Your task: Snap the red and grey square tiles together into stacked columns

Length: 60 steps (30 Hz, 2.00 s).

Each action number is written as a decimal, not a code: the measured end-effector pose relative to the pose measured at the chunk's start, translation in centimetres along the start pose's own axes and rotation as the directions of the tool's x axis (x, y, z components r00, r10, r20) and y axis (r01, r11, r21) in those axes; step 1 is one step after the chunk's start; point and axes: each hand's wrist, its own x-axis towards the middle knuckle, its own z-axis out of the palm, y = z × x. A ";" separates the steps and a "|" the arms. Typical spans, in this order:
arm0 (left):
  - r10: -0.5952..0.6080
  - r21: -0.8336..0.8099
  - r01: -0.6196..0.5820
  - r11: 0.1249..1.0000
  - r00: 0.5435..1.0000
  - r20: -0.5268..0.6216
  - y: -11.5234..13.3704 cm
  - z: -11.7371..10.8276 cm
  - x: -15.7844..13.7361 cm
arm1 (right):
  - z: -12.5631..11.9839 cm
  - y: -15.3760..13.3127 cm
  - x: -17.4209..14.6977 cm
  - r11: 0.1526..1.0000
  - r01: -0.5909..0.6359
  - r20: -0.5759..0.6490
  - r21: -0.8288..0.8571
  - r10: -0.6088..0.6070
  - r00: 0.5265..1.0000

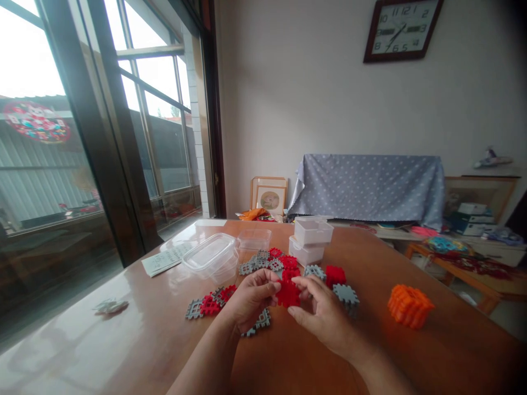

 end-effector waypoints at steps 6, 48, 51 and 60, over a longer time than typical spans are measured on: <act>0.037 0.023 -0.035 0.999 0.995 -0.090 0.6 -0.2 0.1 | -4.4 0.5 1.0 0.998 -0.068 -0.057 -0.006 0.068 0.996; 0.025 0.110 0.007 0.994 0.959 -0.281 0.5 -0.7 1.0 | -9.5 19.2 2.4 0.915 -0.399 -0.132 0.055 0.403 0.906; 0.030 0.128 0.007 0.992 0.957 -0.289 0.4 -0.8 1.1 | -9.4 19.2 2.3 0.912 -0.403 -0.137 0.073 0.410 0.902; 0.041 0.156 0.004 0.988 0.958 -0.283 0.2 -1.0 1.2 | -9.4 19.2 2.2 0.908 -0.406 -0.148 0.098 0.417 0.897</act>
